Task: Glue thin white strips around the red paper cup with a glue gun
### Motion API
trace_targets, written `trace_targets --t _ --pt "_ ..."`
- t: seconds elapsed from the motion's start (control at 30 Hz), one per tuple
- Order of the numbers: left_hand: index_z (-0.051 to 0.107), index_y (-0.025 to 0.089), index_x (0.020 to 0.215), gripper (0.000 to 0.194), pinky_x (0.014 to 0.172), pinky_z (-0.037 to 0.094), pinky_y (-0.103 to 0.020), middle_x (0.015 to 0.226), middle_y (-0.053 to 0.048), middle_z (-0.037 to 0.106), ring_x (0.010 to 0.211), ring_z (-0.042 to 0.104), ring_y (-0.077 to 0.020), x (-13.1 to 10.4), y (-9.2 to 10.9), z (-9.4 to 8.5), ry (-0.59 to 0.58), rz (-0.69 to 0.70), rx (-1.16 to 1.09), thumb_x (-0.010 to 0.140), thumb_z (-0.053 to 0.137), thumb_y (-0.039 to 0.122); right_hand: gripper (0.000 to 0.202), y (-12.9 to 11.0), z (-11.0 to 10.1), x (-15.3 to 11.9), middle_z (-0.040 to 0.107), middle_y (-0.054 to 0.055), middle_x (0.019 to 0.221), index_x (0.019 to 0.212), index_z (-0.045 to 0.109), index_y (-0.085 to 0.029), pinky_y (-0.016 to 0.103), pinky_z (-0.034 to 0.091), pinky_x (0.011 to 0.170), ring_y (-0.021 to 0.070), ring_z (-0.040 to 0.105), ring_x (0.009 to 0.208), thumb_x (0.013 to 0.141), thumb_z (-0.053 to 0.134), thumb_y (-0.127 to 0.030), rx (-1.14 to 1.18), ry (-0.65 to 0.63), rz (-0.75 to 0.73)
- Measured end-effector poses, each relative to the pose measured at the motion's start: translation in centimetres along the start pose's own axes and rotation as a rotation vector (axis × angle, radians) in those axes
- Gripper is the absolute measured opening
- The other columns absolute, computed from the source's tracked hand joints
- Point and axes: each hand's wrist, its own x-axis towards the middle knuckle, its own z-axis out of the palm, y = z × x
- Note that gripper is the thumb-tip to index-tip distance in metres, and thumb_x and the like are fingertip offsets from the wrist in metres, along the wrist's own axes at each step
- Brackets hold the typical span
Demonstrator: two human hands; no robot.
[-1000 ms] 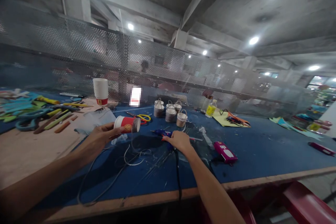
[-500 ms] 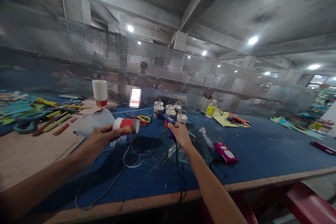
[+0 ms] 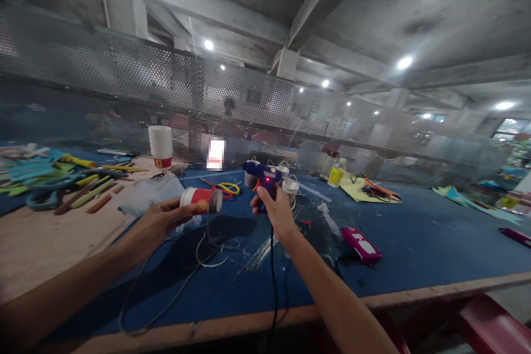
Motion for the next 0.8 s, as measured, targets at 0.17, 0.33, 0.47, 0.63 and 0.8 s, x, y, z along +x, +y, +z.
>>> trace_targets --t 0.17,0.33,0.47,0.63,0.8 --pt "0.087 0.023 0.104 0.032 0.092 0.053 -0.027 0.114 -0.009 0.085 0.109 0.073 -0.0249 -0.2 0.2 0.1 -0.003 -0.016 -0.032 0.078 0.09 0.042 0.028 0.3 1.0 0.3 0.066 -0.002 0.068 0.082 0.064 -0.02 0.027 0.048 0.065 0.0137 0.059 0.062 0.09 0.069 -0.046 -0.175 0.003 -0.11" --pt "0.087 0.023 0.101 0.031 0.091 0.053 -0.028 0.11 -0.009 0.085 0.104 0.074 -0.0239 0.0 0.0 0.1 0.015 -0.005 -0.007 0.077 0.09 0.042 0.033 1.6 0.9 -0.4 0.054 -0.006 0.057 0.091 0.07 -0.018 0.028 0.041 0.063 0.0136 0.048 0.058 0.089 0.071 -0.051 -0.181 -0.043 0.018" --pt "0.088 0.022 0.1 0.031 0.094 0.055 -0.032 0.112 -0.011 0.085 0.105 0.074 -0.0272 0.1 -0.1 0.0 0.012 0.014 0.01 0.078 0.09 0.043 0.04 1.7 0.7 -0.9 0.051 -0.007 0.056 0.093 0.069 -0.018 0.028 0.04 0.063 0.0131 0.045 0.056 0.085 0.075 -0.056 -0.146 -0.023 0.04" --pt "0.087 0.02 0.101 0.038 0.095 0.057 -0.038 0.111 -0.013 0.085 0.109 0.074 -0.0325 0.1 0.1 0.1 0.024 0.004 0.027 0.075 0.091 0.047 0.04 1.4 0.8 -1.3 0.048 -0.007 0.055 0.094 0.072 -0.018 0.029 0.037 0.06 0.0131 0.044 0.055 0.087 0.074 -0.058 -0.147 -0.07 0.019" --pt "0.087 0.023 0.102 0.038 0.095 0.057 -0.038 0.111 -0.012 0.085 0.111 0.074 -0.0331 -0.1 0.2 0.2 0.045 0.009 0.03 0.073 0.093 0.047 0.042 1.3 0.9 -1.7 0.047 -0.005 0.053 0.073 0.066 -0.021 0.029 0.034 0.055 0.0121 0.04 0.052 0.087 0.073 -0.06 -0.218 -0.118 0.04"
